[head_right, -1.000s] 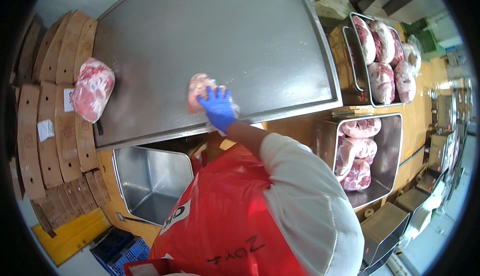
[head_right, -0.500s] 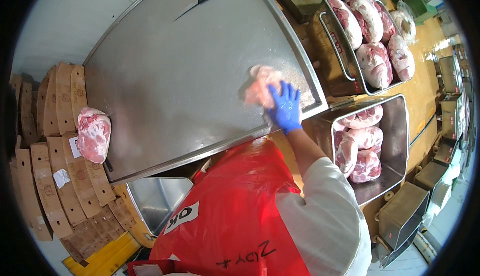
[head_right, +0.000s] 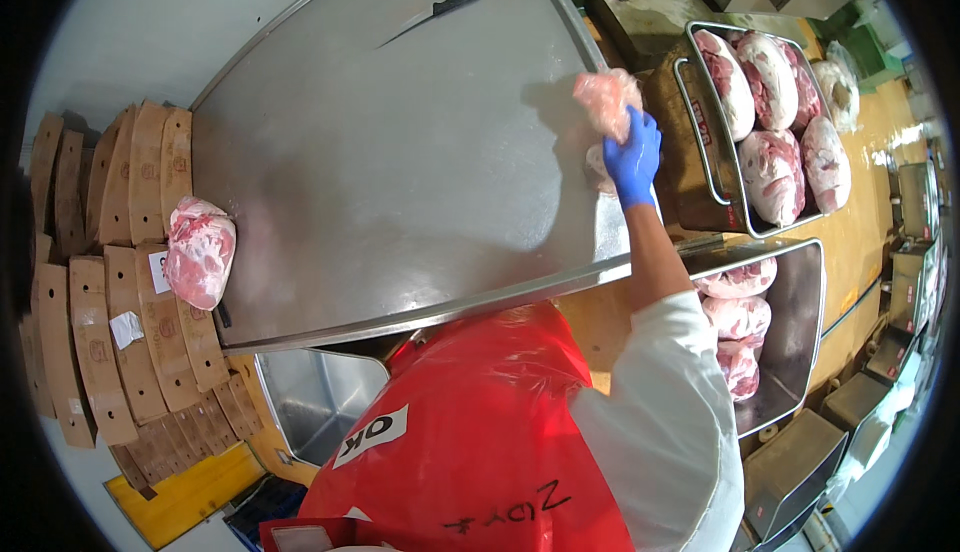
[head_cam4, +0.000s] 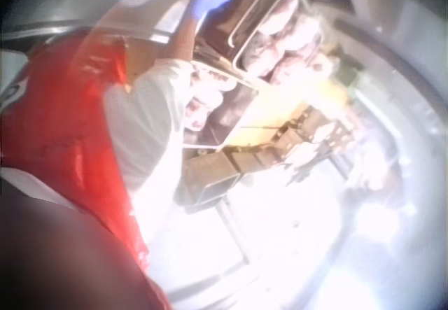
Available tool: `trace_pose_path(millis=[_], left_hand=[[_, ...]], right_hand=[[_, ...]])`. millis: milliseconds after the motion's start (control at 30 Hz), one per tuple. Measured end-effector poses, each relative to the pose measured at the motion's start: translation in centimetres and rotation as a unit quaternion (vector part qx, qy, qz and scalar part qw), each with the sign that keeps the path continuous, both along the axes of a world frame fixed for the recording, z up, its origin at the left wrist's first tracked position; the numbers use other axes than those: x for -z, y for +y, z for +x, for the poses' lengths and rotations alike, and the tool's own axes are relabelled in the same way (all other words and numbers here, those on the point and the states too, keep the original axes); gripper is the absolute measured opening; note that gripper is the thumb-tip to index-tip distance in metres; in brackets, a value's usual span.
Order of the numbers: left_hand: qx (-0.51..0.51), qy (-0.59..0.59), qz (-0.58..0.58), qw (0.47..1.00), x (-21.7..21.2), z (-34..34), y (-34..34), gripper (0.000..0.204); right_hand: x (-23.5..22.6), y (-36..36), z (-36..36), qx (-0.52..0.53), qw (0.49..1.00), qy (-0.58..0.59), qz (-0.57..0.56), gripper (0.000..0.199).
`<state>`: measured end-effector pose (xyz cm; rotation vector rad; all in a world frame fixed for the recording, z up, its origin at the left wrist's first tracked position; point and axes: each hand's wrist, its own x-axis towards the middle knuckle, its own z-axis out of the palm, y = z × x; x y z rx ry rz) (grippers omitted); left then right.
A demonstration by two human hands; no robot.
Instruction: The person handles large cuts of raw meat, removing them from plastic bags and placing them into metal trays. The person also wipes the stainless steel work surface with a cloth.
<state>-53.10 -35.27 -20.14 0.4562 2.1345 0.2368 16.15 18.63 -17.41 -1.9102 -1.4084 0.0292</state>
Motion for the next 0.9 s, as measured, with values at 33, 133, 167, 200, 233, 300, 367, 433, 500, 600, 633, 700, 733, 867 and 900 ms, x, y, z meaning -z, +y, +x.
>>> trace_pose_path(millis=[33, 133, 167, 200, 233, 300, 367, 433, 500, 600, 633, 700, 733, 867, 900], left_hand=[[-0.004, -0.002, -0.005, 1.0, 0.4, 0.5, -0.5, 0.038], [-0.017, 0.004, -0.021, 1.0, -0.5, 1.2, -1.1, 0.038], [-0.022, 0.0, -0.019, 1.0, -0.2, 1.8, -1.4, 0.038], [-0.026, 0.0, -0.02, 0.999, -0.1, 2.2, -1.4, 0.038], [-0.03, 0.0, -0.023, 0.999, -0.3, 2.5, -1.5, 0.038], [-0.037, 0.004, -0.027, 0.999, -0.7, 3.1, -1.8, 0.038], [-0.048, 0.005, -0.022, 0.999, -1.2, 3.2, -1.6, 0.038], [-0.07, 0.005, -0.008, 0.998, -1.7, 3.0, -1.8, 0.038], [-0.096, 0.008, 0.011, 0.995, -3.5, 2.7, -1.0, 0.038], [-0.109, 0.014, 0.041, 0.993, -4.9, 2.6, 0.9, 0.038], [-0.102, 0.021, 0.05, 0.993, -5.2, 2.6, 0.8, 0.038], [-0.064, 0.035, 0.057, 0.996, -5.7, 1.5, 1.4, 0.037], [-0.048, 0.042, 0.051, 0.997, -5.6, 1.3, 0.8, 0.037], [0.036, 0.054, 0.034, 0.997, -4.3, 0.3, 0.0, 0.036], [0.061, 0.054, 0.032, 0.996, -3.9, 0.0, 0.2, 0.035]], right_hand=[[-1.1, -1.2, -0.6, -0.039, 0.999, -0.006, -0.004, 0.062], [-1.5, -6.0, -4.4, -0.131, 0.99, -0.01, -0.043, 0.065], [-1.1, -7.7, -6.6, -0.177, 0.983, 0.005, -0.052, 0.068], [-0.7, -9.0, -8.7, -0.221, 0.973, 0.026, -0.065, 0.072], [-0.7, -9.9, -11.1, -0.28, 0.956, -0.004, -0.088, 0.075], [-0.8, -9.8, -14.9, -0.367, 0.92, -0.059, -0.126, 0.079], [-0.7, -8.2, -17.5, -0.429, 0.884, -0.114, -0.15, 0.08], [-0.3, -3.6, -19.3, -0.349, 0.918, -0.128, -0.139, 0.078], [1.0, 3.2, -20.0, -0.26, 0.947, -0.133, -0.134, 0.075], [3.2, 12.5, -16.9, -0.097, 0.982, -0.133, -0.094, 0.071], [3.1, 14.9, -15.3, -0.048, 0.984, -0.133, -0.106, 0.068], [5.1, 18.0, -11.4, 0.07, 0.981, -0.171, -0.062, 0.059], [4.0, 18.3, -10.3, 0.064, 0.983, -0.1, -0.137, 0.053], [2.7, 16.6, -7.4, 0.064, 0.978, -0.02, -0.198, 0.041], [4.0, 15.8, -6.3, 0.076, 0.977, 0.005, -0.201, 0.043]])
